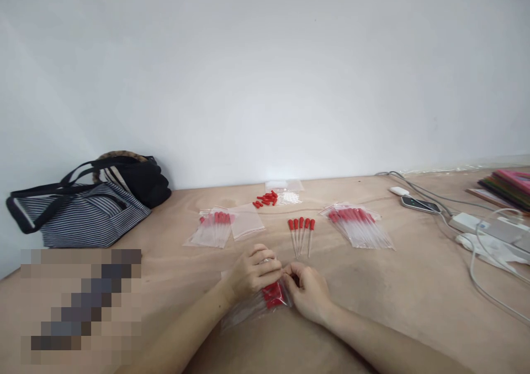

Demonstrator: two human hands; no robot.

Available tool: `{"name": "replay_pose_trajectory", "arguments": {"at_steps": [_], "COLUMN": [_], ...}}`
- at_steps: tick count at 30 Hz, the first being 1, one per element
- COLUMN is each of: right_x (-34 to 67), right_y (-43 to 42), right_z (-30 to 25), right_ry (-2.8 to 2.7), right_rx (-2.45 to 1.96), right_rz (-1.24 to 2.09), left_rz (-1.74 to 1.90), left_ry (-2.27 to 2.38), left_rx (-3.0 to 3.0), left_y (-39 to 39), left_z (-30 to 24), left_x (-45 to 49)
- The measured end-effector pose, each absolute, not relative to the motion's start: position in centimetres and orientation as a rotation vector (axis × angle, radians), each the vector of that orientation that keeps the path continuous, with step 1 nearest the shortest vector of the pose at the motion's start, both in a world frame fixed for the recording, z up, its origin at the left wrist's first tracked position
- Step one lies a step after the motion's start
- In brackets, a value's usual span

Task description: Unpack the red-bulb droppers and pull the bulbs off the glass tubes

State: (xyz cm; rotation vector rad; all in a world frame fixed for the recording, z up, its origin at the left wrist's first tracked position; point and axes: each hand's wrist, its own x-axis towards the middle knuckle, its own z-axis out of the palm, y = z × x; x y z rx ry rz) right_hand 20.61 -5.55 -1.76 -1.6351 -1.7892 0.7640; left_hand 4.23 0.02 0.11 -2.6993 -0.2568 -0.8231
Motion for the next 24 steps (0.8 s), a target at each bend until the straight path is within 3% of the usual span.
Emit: {"name": "replay_pose_trajectory", "arguments": {"at_steps": [7,16,24], "right_x": [21.3,20.9,20.3], "right_y": [-5.2,-5.1,-5.0], "right_z": [-0.7,-1.4,-1.1], "right_ry": [-1.887,-1.979,-1.901], "right_rx": [-1.612,-1.697,-1.823], "right_rz": [0.818,0.602,0.666], "left_rz": [-0.67,-0.439,-0.404], "left_ry": [-0.573,-0.437,-0.432], "left_rx": [-2.904,-2.822,-2.909], "left_y": [0.2,-0.2,0.1], "left_z": [-1.0,0.8,0.6], "left_x": [3.8,4.7,5.1]}}
